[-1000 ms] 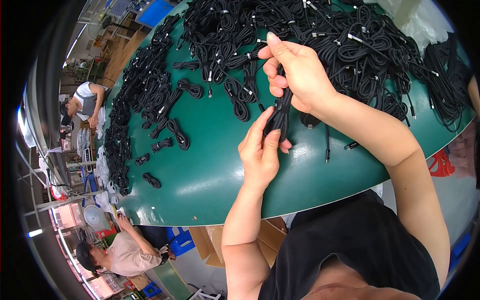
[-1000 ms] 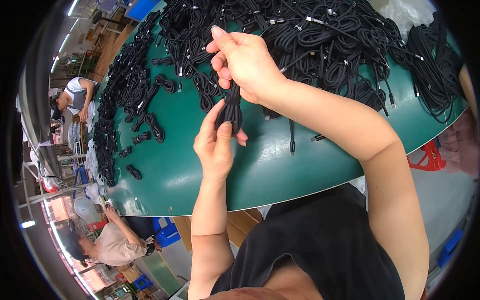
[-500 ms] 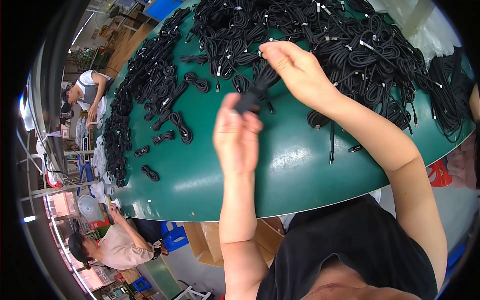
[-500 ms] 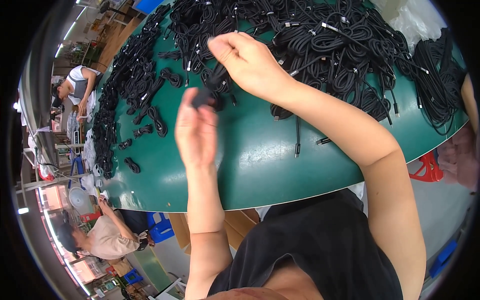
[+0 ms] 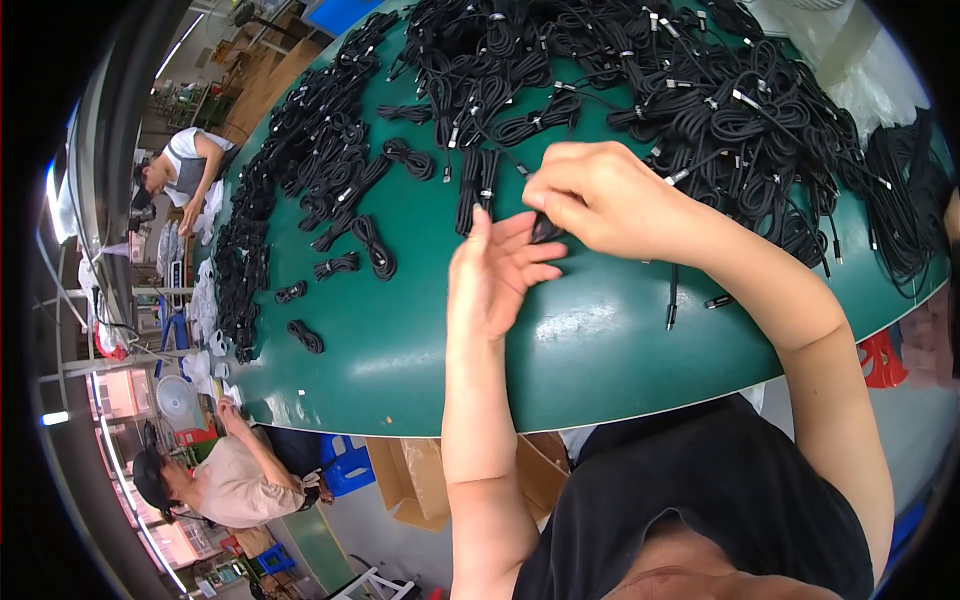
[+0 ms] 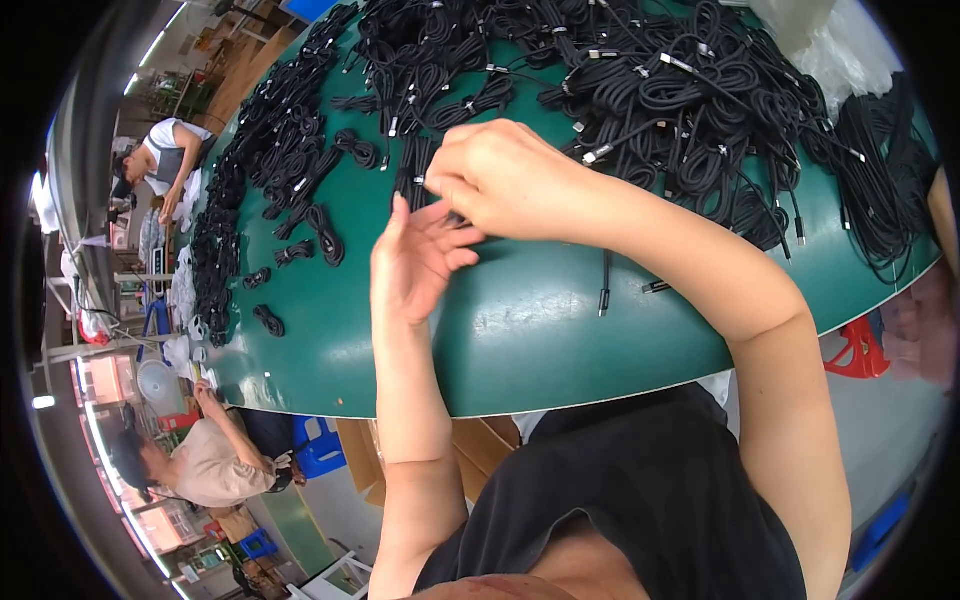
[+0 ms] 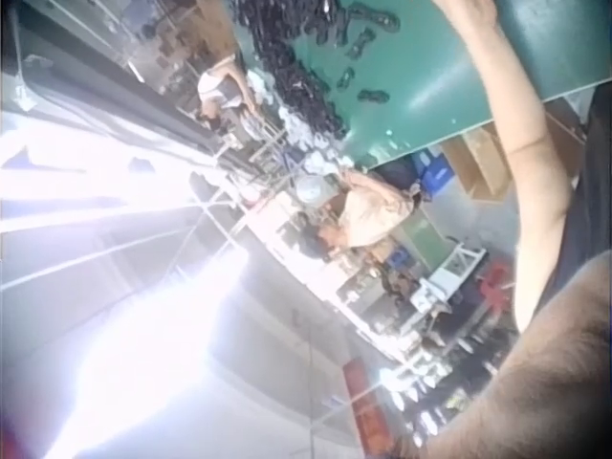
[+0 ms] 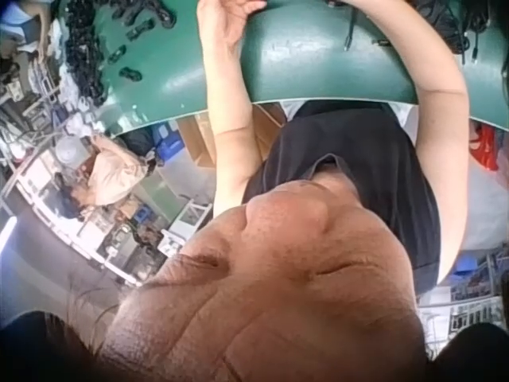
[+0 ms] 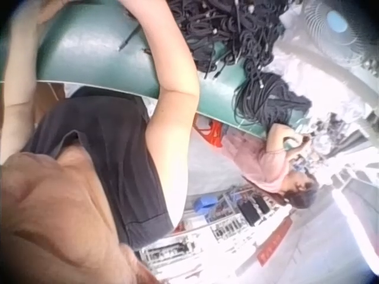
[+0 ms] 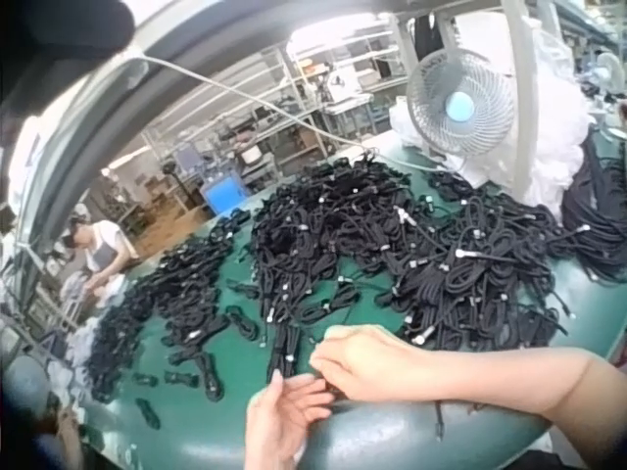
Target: Organizing and securing coiled black cables with white ties on a factory workbench.
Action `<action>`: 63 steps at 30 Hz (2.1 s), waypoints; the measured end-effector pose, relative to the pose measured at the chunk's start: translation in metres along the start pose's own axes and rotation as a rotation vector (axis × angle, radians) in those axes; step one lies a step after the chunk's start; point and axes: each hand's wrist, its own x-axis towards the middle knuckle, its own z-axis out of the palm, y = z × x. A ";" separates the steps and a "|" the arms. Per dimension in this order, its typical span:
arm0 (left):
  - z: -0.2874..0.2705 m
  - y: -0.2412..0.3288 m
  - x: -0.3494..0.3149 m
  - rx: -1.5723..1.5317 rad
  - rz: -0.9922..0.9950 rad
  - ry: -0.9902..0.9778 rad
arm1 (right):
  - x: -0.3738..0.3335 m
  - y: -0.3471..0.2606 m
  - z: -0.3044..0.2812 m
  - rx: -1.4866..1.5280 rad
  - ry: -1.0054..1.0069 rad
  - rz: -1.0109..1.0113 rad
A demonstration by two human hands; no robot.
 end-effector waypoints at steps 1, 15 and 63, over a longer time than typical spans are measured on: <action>0.000 -0.002 0.000 -0.112 -0.063 -0.113 | -0.001 -0.012 -0.006 0.073 -0.069 -0.025; 0.001 -0.001 -0.006 -0.283 0.431 -0.158 | -0.011 -0.020 0.000 -0.347 -0.104 -0.104; 0.017 -0.017 -0.019 0.902 0.652 -0.030 | 0.000 -0.012 0.001 0.404 0.279 0.363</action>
